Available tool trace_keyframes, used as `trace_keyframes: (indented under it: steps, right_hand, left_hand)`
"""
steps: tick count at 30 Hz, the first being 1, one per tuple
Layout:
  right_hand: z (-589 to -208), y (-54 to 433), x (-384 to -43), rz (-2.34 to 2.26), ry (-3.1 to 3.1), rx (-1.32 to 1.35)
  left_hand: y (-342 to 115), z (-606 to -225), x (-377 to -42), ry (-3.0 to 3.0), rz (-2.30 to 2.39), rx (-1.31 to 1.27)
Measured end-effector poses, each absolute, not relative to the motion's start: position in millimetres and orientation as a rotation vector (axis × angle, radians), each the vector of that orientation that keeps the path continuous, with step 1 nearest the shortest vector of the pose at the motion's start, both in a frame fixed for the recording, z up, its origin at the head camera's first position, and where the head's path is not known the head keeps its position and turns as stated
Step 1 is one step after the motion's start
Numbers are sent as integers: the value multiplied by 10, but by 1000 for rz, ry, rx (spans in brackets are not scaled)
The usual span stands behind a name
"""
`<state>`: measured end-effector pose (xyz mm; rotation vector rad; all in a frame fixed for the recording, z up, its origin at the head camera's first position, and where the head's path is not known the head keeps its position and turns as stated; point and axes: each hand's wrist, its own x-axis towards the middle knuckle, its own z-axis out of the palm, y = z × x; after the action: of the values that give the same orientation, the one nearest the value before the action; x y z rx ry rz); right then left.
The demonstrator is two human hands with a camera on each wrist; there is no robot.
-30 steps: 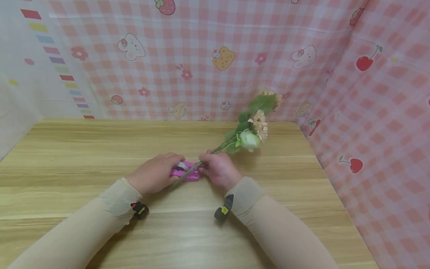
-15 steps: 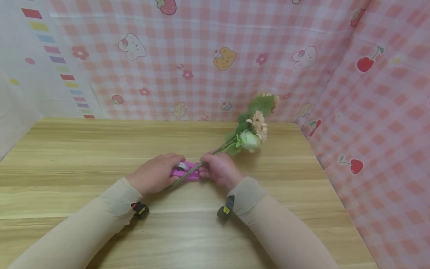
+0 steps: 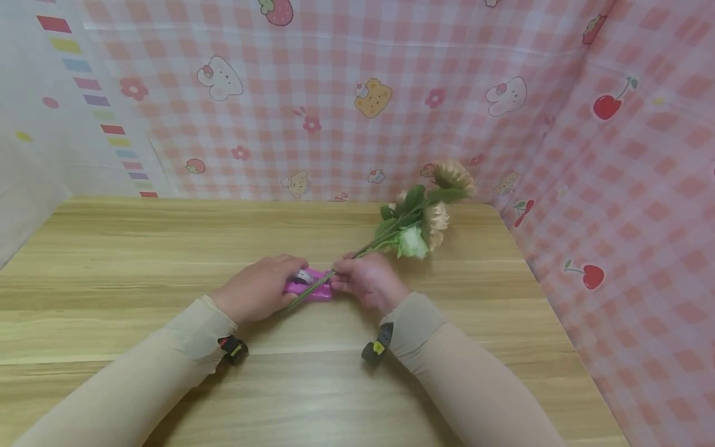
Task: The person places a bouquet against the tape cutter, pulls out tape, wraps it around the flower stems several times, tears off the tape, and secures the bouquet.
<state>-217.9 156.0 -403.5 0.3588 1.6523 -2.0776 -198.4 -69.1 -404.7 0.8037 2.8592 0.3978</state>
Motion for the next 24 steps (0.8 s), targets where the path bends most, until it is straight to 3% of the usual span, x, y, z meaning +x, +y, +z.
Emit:
trace_keyframes:
  steps: [24]
  right_hand:
    - [-4115,1613,-2143,-2159,1659,294]
  left_hand:
    - [-701,-4062,-2004,2859,381,812]
